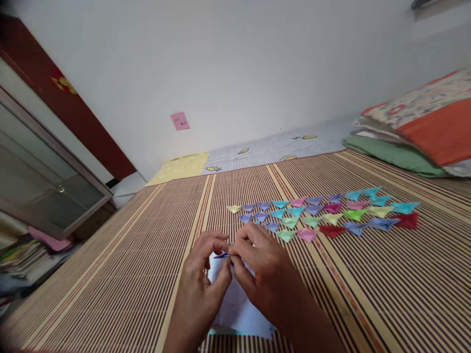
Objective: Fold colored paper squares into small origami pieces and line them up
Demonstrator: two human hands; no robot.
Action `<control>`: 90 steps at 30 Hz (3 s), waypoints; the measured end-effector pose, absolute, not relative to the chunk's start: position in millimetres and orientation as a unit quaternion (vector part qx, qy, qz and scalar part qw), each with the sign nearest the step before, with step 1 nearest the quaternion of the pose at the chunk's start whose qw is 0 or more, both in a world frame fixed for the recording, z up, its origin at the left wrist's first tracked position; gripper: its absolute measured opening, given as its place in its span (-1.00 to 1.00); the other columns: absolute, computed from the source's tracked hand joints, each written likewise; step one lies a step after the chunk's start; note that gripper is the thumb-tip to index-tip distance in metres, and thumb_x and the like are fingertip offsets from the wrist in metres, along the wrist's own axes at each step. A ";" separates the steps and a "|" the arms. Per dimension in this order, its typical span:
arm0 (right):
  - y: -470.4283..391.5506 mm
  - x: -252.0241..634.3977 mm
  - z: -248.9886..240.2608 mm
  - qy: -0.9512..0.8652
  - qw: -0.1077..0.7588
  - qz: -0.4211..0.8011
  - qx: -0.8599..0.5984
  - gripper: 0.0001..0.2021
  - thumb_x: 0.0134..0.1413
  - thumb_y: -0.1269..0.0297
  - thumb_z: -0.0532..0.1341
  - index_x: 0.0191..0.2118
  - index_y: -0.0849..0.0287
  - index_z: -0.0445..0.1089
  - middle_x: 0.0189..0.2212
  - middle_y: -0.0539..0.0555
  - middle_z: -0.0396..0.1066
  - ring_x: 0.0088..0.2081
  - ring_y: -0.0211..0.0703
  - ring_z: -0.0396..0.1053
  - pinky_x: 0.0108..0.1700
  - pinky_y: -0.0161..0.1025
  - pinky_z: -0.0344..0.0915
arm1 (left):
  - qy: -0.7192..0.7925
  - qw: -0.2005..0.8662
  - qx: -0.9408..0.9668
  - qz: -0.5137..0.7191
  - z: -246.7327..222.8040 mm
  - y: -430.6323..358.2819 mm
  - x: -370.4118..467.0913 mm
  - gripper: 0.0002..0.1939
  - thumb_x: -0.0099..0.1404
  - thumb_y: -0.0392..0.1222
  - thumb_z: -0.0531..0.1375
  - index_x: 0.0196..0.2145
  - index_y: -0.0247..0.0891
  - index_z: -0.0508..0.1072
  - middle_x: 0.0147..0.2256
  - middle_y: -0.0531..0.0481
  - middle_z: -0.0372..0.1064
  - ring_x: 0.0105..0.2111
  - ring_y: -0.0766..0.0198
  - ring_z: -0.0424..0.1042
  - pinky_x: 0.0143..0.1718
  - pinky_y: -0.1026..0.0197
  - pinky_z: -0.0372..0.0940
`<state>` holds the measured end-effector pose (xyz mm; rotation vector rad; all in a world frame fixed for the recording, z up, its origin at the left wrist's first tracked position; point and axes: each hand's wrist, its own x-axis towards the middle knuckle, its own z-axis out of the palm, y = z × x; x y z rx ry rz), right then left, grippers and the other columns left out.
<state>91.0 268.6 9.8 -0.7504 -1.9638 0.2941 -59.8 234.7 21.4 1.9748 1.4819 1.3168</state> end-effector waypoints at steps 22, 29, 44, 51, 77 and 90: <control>266.6 88.1 10.2 -0.724 0.535 0.160 -0.405 -0.86 0.13 0.51 0.11 -0.39 0.13 0.28 -0.50 -0.05 0.27 -0.45 -0.21 0.29 -0.38 -0.24 0.23 | 0.503 0.079 0.679 0.528 18.3 235.4 -58.1 -0.74 0.29 -0.55 0.15 -0.30 -0.17 0.42 -0.14 0.02 0.42 -0.07 0.22 0.44 -0.08 0.16 0.31; 262.3 80.7 9.7 -0.694 0.522 0.180 -0.463 -0.92 0.10 0.42 0.13 -0.35 0.12 0.33 -0.54 -0.07 0.31 -0.51 -0.23 0.31 -0.44 -0.27 0.25 | 0.508 0.146 0.658 0.536 12.8 238.1 -52.1 -0.75 0.32 -0.53 0.14 -0.31 -0.17 0.42 -0.20 0.03 0.40 -0.15 0.22 0.44 -0.13 0.15 0.33; 267.3 85.0 7.4 -0.683 0.534 0.139 -0.479 -0.87 0.04 0.46 0.10 -0.43 0.11 0.31 -0.57 -0.06 0.29 -0.54 -0.23 0.25 -0.46 -0.27 0.19 | 0.507 0.179 0.650 0.537 10.8 239.2 -49.4 -0.77 0.32 -0.50 0.15 -0.30 -0.17 0.44 -0.21 0.00 0.44 -0.16 0.20 0.45 -0.13 0.12 0.33; 268.9 92.2 9.6 -0.699 0.516 0.137 -0.476 -0.86 -0.01 0.48 0.10 -0.47 0.12 0.30 -0.60 -0.07 0.27 -0.57 -0.24 0.24 -0.48 -0.29 0.17 | 0.506 0.223 0.640 0.534 9.0 242.4 -50.0 -0.79 0.32 -0.48 0.15 -0.32 -0.19 0.44 -0.21 -0.01 0.45 -0.18 0.19 0.46 -0.15 0.12 0.34; 279.8 102.3 -4.6 -0.848 0.391 0.090 -0.347 -0.75 0.27 0.52 0.04 -0.32 0.20 0.44 -0.38 0.10 0.41 -0.31 -0.08 0.38 -0.29 -0.17 0.29 | 0.473 0.515 0.538 0.470 -7.3 253.2 -62.1 -0.79 0.19 -0.20 0.39 -0.20 -0.26 0.56 -0.29 -0.04 0.52 -0.29 0.25 0.45 -0.24 0.22 0.29; 271.7 91.0 3.8 -0.791 0.486 0.146 -0.341 -0.91 0.21 0.45 0.25 -0.18 0.18 0.44 -0.28 0.08 0.46 -0.21 -0.05 0.43 -0.17 -0.12 0.36 | 0.391 0.567 0.284 0.667 -7.9 259.4 -60.1 -0.62 0.12 -0.14 0.48 -0.18 -0.32 0.48 -0.38 -0.03 0.57 -0.42 0.33 0.53 -0.35 0.32 0.40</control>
